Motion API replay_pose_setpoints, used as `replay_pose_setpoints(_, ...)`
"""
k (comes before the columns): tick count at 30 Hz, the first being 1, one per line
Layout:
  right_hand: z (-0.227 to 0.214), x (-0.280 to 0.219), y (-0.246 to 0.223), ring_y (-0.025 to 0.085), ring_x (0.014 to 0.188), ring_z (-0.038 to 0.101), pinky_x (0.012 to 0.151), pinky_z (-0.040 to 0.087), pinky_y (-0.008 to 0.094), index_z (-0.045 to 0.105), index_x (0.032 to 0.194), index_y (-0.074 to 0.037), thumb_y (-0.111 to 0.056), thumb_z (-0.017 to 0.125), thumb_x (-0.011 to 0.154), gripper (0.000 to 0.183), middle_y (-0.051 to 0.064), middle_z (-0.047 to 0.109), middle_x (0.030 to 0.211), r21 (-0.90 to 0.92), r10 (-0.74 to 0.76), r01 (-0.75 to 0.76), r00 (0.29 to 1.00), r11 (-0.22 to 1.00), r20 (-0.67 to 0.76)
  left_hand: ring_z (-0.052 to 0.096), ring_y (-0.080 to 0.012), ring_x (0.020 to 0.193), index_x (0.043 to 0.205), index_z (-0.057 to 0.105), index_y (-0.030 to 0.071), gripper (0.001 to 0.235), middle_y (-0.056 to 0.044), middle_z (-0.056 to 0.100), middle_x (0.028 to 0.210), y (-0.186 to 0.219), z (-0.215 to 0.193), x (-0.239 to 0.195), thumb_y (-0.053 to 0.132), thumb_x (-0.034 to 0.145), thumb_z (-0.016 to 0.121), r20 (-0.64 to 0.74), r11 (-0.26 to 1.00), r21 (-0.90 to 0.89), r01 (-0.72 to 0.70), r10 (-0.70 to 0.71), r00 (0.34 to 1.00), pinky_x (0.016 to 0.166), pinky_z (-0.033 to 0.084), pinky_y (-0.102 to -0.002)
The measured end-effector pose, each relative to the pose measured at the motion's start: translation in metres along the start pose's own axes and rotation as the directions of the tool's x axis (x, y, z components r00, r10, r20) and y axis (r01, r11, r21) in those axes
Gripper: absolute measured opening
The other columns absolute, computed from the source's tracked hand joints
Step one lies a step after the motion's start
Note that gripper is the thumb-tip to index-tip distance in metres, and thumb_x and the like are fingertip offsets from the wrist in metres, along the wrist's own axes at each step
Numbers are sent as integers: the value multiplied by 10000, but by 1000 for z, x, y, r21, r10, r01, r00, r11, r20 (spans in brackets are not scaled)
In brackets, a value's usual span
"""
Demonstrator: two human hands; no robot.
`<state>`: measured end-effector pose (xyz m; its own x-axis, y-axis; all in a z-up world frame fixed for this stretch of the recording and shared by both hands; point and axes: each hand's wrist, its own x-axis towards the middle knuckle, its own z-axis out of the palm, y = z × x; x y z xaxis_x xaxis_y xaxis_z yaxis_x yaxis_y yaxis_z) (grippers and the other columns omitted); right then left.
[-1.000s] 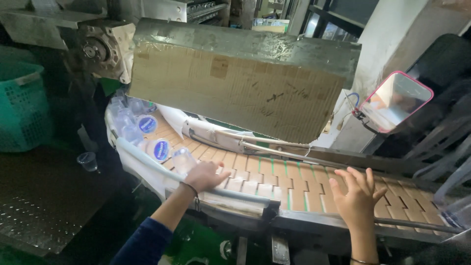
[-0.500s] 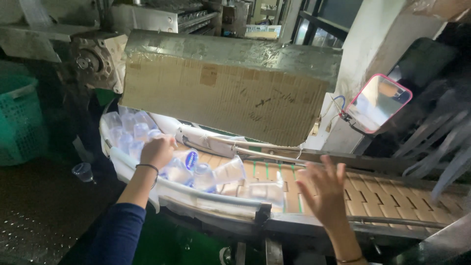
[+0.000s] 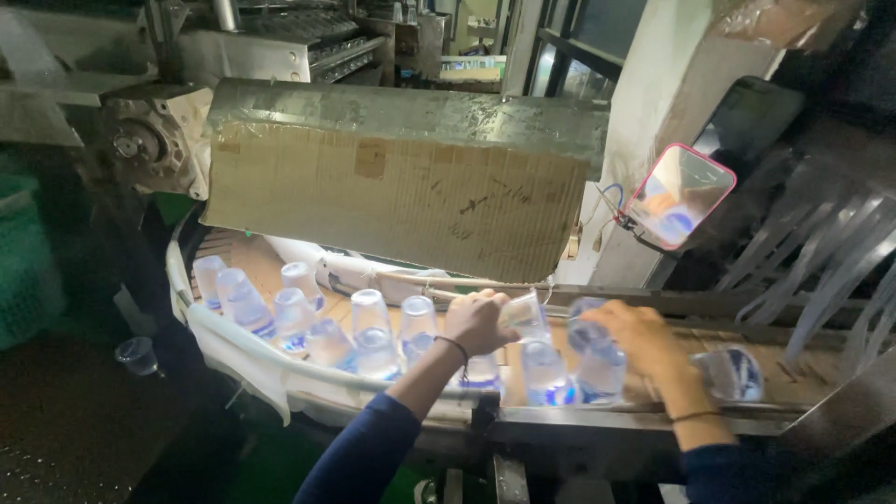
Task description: The person repeatedly picks up clear plastic cups from a curved conveyor belt and reorients them upright before placing them back on the belt. The hands work continuously along the belt, handling cups one at a time or in small groups to ensure consistent orientation as they move forward.
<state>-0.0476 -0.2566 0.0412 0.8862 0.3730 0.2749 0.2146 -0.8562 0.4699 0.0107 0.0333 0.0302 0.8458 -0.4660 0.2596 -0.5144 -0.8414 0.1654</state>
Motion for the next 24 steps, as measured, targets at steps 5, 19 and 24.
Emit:
replay_pose_setpoints(5, 11, -54, 86, 439, 1315, 588, 1036, 481, 566, 484, 1539, -142, -398, 593, 1000, 606, 199, 606, 1464, 308, 731, -791, 609, 529, 308, 579, -328, 1217, 1334, 623, 145, 705, -136, 641, 1326, 50, -19, -10, 528, 749, 717, -245, 622, -736, -268, 123, 962, 974, 449, -452)
replay_pose_setpoints(19, -14, -57, 3, 282, 1540, 318, 1169, 107, 787, 621, 1359, -369, -493, 432, 974, 447, -98, 530, 1527, 273, 502, -525, 851, 806, 155, 703, -340, 1063, 1257, 581, 64, 490, -142, 699, 1176, -79, -68, -104, 403, 904, 610, 45, -210, -977, -23, -315, 948, 931, 600, -461)
replay_pose_setpoints(24, -14, -67, 5, 385, 1474, 473, 1122, 207, 776, 709, 1288, -194, -433, 545, 1029, 388, 10, 677, 1413, 402, 642, -535, 739, 743, -202, 548, -318, 1323, 1481, 226, 54, 1083, -203, 474, 1463, -144, -91, -129, 404, 599, 747, 144, -61, -989, 132, -549, 823, 1104, 502, -399)
